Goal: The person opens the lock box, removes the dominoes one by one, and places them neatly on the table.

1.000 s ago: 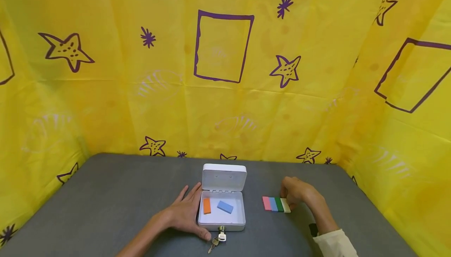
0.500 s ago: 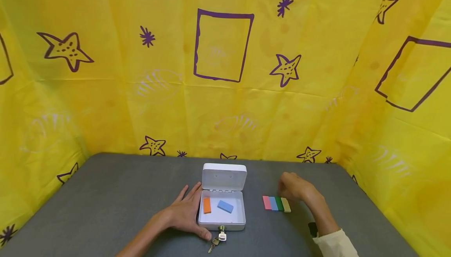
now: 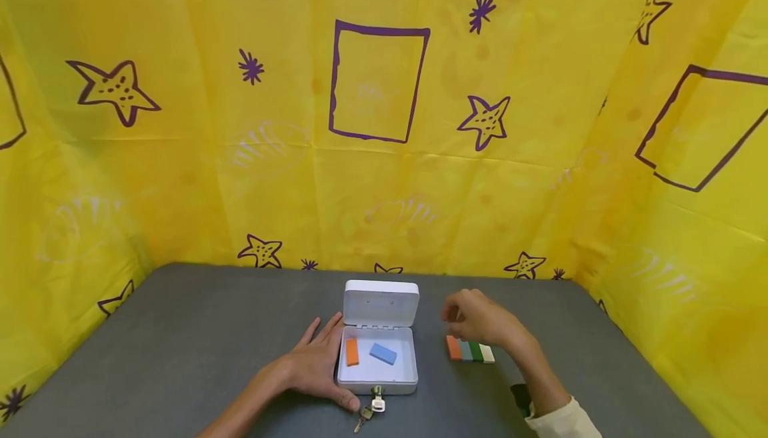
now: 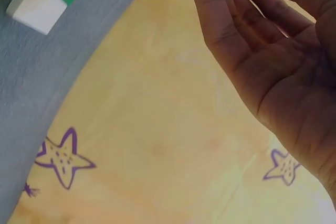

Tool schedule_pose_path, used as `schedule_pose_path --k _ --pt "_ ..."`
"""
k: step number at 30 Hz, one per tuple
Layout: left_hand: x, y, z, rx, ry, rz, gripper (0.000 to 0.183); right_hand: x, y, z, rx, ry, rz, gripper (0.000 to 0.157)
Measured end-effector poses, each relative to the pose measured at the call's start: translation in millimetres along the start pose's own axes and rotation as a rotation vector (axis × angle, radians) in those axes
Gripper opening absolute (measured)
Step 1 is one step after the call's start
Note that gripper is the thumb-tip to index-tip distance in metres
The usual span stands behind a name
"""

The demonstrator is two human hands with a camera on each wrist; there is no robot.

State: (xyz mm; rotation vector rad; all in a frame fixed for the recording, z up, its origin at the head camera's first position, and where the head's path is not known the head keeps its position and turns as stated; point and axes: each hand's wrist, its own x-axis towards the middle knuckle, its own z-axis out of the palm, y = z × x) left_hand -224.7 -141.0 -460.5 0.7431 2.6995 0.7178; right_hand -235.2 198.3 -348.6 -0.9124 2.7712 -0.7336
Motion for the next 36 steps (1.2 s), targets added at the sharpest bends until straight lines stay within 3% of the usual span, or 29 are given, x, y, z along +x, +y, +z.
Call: schedule_pose_path --k 14,21,27,30,36 --pt "2.1 -0.8 2.9 0.019 0.003 -0.020 0.149 21 -26 35.3 -0.044 0.062 -0.196 0.005" --pt "-0.6 4.4 -0.1 0.027 -0.001 -0.016 0.148 32 -34 59.8 -0.009 0.062 -0.229 0.005" --pt "0.3 0.8 2.3 0.029 0.019 0.001 0.148 37 -36 80.9 -0.084 0.094 -0.299 0.008" --pt "1.8 -2.0 3.7 0.027 0.013 -0.001 0.148 37 -38 89.3 -0.142 0.108 -0.280 0.009" --pt "1.4 0.0 2.4 0.018 0.007 0.006 0.148 35 -44 98.1 -0.222 0.099 -0.162 0.014"
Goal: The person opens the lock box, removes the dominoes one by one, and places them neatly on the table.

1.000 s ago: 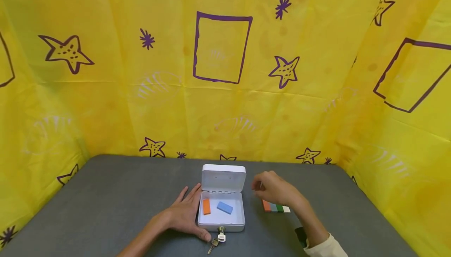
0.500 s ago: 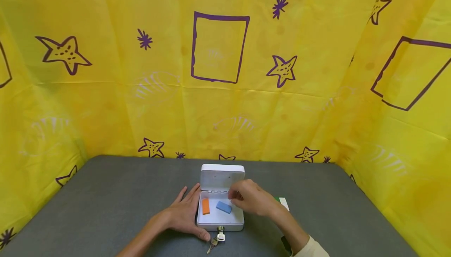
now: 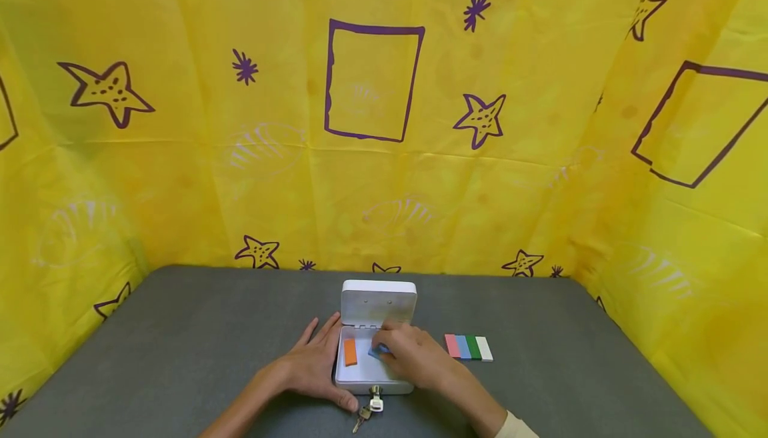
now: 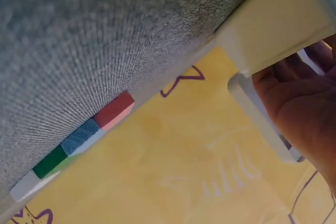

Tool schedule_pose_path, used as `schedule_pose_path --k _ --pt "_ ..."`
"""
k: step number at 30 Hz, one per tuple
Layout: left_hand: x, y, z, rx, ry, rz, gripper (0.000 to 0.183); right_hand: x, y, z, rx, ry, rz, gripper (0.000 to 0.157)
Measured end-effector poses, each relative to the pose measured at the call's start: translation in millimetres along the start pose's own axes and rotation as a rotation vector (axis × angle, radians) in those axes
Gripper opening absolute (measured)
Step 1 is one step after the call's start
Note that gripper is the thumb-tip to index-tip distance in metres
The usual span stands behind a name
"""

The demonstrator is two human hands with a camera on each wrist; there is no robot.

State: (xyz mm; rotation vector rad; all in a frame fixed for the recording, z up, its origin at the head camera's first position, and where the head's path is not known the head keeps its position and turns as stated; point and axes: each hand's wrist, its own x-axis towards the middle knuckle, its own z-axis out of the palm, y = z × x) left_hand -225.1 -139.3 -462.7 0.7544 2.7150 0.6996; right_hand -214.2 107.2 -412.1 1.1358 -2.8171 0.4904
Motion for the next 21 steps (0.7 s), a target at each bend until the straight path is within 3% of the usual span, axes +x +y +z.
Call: schedule_pose_path --k 7,21 --pt "-3.6 8.5 -5.7 0.000 0.000 0.001 0.149 -0.2 -2.6 1.1 -0.010 -0.016 0.011 0.022" --pt "-0.9 5.5 -3.3 -0.003 -0.020 -0.033 0.148 -3.0 -4.2 -0.1 0.010 0.006 -0.056 0.028"
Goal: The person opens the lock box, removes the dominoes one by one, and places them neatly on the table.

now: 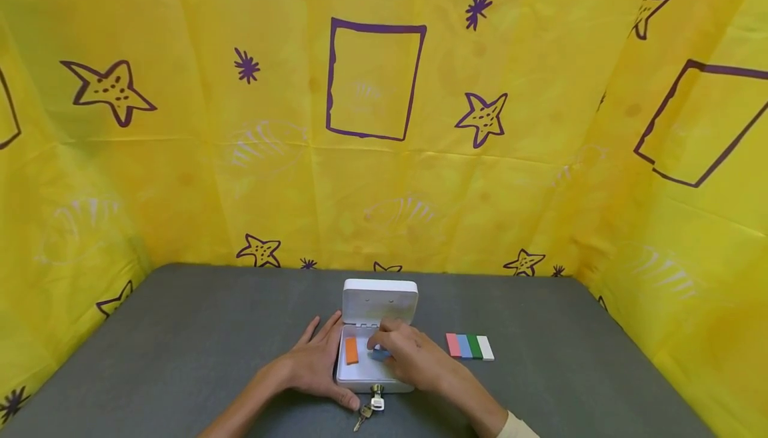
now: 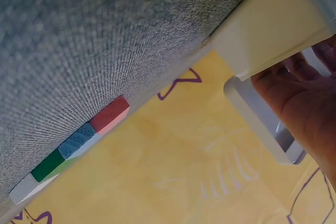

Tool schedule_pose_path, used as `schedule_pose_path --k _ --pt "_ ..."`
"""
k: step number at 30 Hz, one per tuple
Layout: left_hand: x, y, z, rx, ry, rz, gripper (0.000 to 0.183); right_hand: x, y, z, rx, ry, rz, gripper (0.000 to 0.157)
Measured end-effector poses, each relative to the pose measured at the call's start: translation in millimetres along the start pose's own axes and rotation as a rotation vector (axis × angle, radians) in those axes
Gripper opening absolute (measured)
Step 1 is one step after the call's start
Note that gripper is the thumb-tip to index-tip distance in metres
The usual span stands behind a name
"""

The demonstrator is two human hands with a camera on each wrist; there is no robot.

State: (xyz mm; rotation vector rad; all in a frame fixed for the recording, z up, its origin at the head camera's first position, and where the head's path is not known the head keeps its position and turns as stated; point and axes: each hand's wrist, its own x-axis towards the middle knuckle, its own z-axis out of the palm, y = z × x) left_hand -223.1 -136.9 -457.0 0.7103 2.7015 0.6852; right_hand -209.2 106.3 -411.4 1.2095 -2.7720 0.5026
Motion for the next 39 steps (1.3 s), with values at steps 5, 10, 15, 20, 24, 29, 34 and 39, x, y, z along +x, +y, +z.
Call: schedule_pose_path --k 5,10,15,20,24,29,34,39 --pt "-3.4 5.9 -3.2 0.021 0.000 0.029 0.146 -1 1 0.2 -0.026 -0.004 -0.004 0.025" --pt "-5.8 10.4 -6.0 0.034 0.003 0.024 0.143 1 2 1.0 -0.015 -0.004 -0.007 0.023" --pt "-3.7 11.3 -3.3 0.024 0.006 0.028 0.142 -1 3 0.2 -0.007 -0.021 0.016 0.022" --pt "-4.1 5.5 -2.3 0.006 0.014 0.024 0.146 1 3 -1.2 0.033 0.017 -0.019 0.019" --pt "-5.7 6.7 -5.7 0.010 0.003 0.022 0.146 2 2 -4.4 0.027 0.052 -0.055 0.021" --pt "-5.0 8.5 -7.8 0.016 -0.007 0.015 0.145 1 3 -16.4 0.042 0.054 -0.061 0.020" --pt "-0.6 1.9 -0.2 -0.004 0.004 0.004 0.145 -3 8 -37.0 0.113 0.027 -0.053 0.018" --pt "2.6 -4.0 3.8 -0.015 0.014 -0.001 0.147 -12 16 -62.4 0.168 0.031 -0.070 0.017"
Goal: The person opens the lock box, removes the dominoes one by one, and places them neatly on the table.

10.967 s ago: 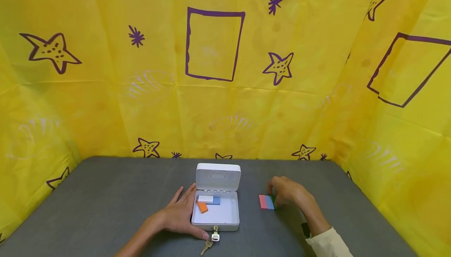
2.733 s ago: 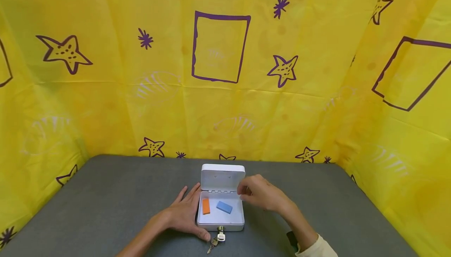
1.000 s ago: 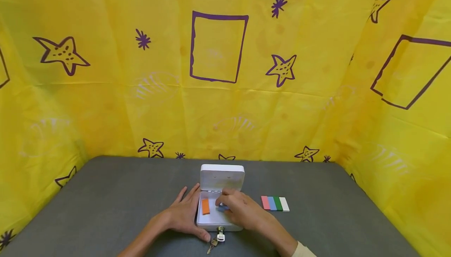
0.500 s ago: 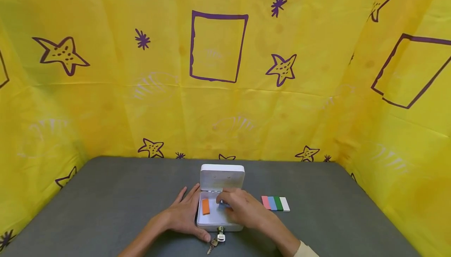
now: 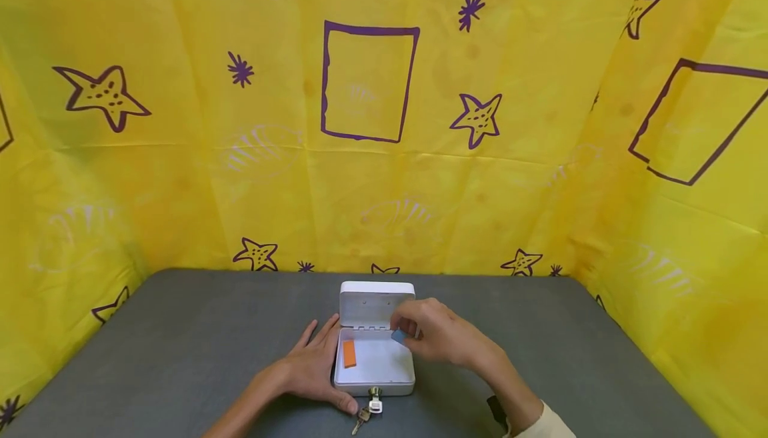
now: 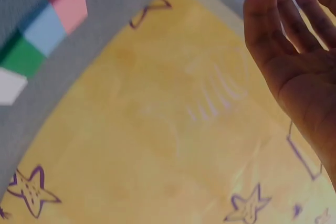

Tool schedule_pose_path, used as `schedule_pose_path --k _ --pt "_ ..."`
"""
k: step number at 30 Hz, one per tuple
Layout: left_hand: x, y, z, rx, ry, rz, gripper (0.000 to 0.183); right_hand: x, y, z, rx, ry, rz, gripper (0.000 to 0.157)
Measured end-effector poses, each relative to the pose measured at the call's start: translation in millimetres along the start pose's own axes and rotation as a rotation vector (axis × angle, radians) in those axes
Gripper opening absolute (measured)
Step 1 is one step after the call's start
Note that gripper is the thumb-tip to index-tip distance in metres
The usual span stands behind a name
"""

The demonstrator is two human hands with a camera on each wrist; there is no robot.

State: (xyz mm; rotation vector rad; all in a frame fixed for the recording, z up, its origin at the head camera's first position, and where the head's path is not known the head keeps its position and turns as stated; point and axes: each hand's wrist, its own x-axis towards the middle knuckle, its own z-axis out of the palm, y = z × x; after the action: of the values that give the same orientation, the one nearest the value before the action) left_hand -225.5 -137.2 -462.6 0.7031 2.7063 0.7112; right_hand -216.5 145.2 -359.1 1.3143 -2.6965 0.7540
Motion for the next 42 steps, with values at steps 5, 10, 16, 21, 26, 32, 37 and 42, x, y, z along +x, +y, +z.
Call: schedule_pose_path --k 5,10,16,21,26,32,37,42 --pt "1.1 -4.6 1.6 -0.009 0.011 0.020 0.147 -8 3 -20.6 0.034 0.017 0.038 0.016" --pt "0.9 -4.1 1.6 -0.009 0.007 0.019 0.148 -17 8 -37.4 0.024 0.038 0.097 0.016" --pt "-3.3 7.8 -6.9 0.007 -0.020 0.007 0.148 -26 15 -53.7 -0.026 0.075 0.189 0.016" --pt "-4.9 10.3 -8.2 0.012 -0.023 0.015 0.149 -30 20 -61.1 -0.061 0.105 0.288 0.015" --pt "-2.3 2.2 -1.3 -0.004 0.004 0.024 0.150 -38 25 -65.7 -0.062 0.101 0.385 0.015" --pt "1.2 -3.6 1.7 -0.013 0.002 0.009 0.151 -46 36 -69.1 -0.039 0.081 0.467 0.016" --pt "-1.5 0.3 -1.3 -0.002 -0.003 -0.001 0.151 -52 47 -68.5 -0.058 0.024 0.540 0.013" --pt "-3.4 2.4 -2.6 0.002 -0.004 0.006 0.150 -57 56 -65.4 -0.030 -0.031 0.657 0.015"
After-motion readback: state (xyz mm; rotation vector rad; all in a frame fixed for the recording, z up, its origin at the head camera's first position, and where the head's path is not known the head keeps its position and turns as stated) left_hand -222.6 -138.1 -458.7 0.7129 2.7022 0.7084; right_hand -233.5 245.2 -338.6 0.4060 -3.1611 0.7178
